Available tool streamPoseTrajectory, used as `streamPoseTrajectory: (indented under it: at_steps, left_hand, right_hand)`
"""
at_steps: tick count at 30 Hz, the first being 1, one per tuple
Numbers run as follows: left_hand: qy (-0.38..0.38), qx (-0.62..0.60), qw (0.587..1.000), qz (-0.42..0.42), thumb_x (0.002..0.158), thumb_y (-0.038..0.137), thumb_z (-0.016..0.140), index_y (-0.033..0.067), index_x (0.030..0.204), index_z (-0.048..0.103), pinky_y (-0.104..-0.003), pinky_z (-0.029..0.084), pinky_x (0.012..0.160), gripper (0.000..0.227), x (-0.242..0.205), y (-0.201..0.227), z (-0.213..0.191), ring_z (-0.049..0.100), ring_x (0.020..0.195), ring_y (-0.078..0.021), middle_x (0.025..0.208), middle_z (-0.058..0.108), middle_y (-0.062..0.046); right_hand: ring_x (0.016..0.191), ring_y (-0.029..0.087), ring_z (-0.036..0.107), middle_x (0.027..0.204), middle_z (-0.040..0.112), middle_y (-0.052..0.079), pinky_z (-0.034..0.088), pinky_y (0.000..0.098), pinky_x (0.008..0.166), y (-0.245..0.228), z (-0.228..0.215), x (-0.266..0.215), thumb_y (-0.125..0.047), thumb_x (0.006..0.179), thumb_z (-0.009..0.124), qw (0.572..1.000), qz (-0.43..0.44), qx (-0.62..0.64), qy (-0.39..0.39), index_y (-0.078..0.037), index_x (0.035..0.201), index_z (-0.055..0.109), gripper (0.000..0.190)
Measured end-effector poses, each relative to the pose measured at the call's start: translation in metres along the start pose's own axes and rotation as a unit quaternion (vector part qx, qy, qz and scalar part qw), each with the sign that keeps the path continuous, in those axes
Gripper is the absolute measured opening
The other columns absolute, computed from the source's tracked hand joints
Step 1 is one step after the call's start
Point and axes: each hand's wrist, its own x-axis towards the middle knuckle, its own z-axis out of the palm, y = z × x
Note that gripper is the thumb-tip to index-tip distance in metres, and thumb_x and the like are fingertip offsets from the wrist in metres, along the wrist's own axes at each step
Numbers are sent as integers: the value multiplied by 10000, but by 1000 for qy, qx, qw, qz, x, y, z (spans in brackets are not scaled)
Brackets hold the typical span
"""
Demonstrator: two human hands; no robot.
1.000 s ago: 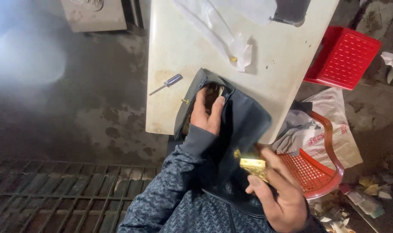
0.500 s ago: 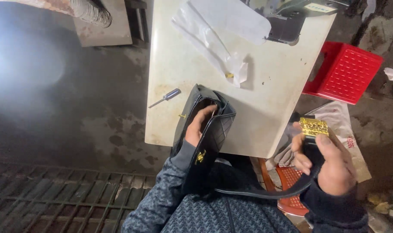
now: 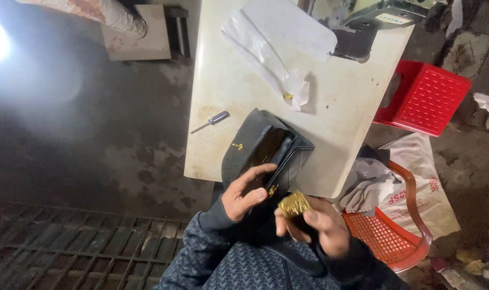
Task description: The person attaches a gold-colored metal clasp to the handle of a black quilted handbag. They position the clasp over the handle, then use a screwdriver to tighten the screws and secure the hardware in place.
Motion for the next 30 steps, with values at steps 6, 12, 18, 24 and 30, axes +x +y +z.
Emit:
streamPoseTrajectory:
  at_steps: [6,12,18,24,30]
  left_hand:
    - [-92,-49,993,-47,967,196,635,60,1611,297,-386,332,1216,739,-25,-45,0,451,1425,-194,1553,475,-118]
    - [-15,232,972,25,910,119,483,200,1523,477,-277,510,1019,619,-23,13,49,696,1201,-220,1471,619,-128]
    - [40,552,804,219,1026,643,194,68,1419,545,-371,398,467,779,-22,-38,103,474,733,-264,1214,572,-169]
    - [-120,418,900,-42,504,388,875,232,1428,490,-542,519,554,1014,-28,-23,89,486,1024,-347,1194,487,-79]
    - [-61,298,947,-102,887,386,476,234,1553,374,-536,568,703,691,-16,-25,83,616,1220,-352,1575,429,-69]
  right_hand:
    - [400,169,409,758,662,199,366,263,392,0,37,15,-333,1060,467,998,-27,42,-40,73,1111,657,451]
    - [635,230,719,759,735,195,522,277,526,-34,82,-49,-548,869,613,986,116,-67,103,84,1131,723,692]
    - [657,221,574,747,649,179,476,353,685,-32,112,-57,-449,972,544,979,46,-83,178,99,1263,690,638]
    - [580,185,579,779,639,149,515,295,644,-11,62,-34,-104,973,611,981,-83,-122,126,25,1199,493,286]
    - [655,246,706,761,686,183,617,347,648,23,23,-2,-54,879,738,974,31,-103,201,-73,1137,450,388]
